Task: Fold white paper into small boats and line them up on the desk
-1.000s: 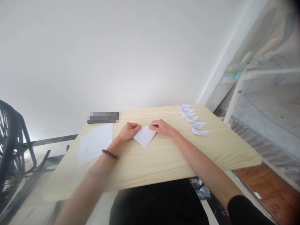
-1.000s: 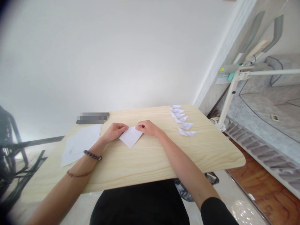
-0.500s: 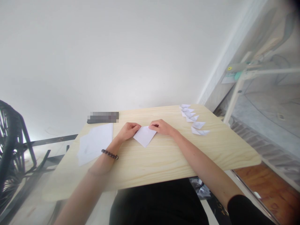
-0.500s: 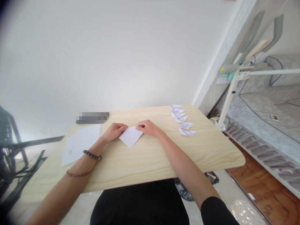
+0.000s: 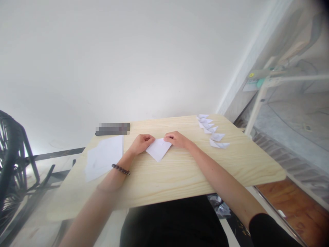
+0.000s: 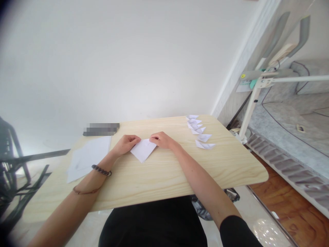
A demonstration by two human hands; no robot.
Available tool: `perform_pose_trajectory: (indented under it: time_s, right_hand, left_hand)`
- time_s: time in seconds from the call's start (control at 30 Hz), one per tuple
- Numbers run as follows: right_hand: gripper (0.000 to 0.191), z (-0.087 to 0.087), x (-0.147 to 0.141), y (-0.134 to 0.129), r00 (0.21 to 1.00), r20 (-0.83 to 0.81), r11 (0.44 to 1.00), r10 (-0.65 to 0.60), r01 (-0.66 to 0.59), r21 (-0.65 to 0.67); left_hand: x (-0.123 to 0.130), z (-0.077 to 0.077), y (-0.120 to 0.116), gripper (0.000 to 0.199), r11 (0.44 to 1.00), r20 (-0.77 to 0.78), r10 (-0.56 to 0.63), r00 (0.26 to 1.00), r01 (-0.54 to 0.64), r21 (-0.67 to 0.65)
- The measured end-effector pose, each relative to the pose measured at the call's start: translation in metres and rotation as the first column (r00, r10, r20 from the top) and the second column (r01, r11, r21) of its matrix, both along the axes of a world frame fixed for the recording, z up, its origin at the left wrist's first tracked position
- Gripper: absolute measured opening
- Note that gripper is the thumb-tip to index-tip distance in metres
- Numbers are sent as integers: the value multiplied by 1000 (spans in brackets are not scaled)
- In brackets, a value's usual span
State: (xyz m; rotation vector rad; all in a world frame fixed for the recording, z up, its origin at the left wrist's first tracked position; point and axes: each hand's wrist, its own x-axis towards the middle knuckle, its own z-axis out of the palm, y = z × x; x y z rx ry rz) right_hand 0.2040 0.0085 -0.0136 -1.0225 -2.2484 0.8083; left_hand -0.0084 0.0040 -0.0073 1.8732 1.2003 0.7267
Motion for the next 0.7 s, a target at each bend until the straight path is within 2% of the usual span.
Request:
perform_pose_trajectory:
  time_s: [0.2,0.33,0.7]
  right_hand:
    - [33,-1,-2,-2,1000,17,999,11,-12,37]
    - [30,-3,-4,-2,1000,23,999,9,-10,44]
    - [30,0,-5,-4,1000,13,999,4,-5,53]
  left_hand:
    - [6,2,-7,39,997,17,-78,997,78,-15]
    - [8,2,-9,39,994,4,-104,995,104,11]
    - [7,7,-10,41,993,-94,-86,992,93,75]
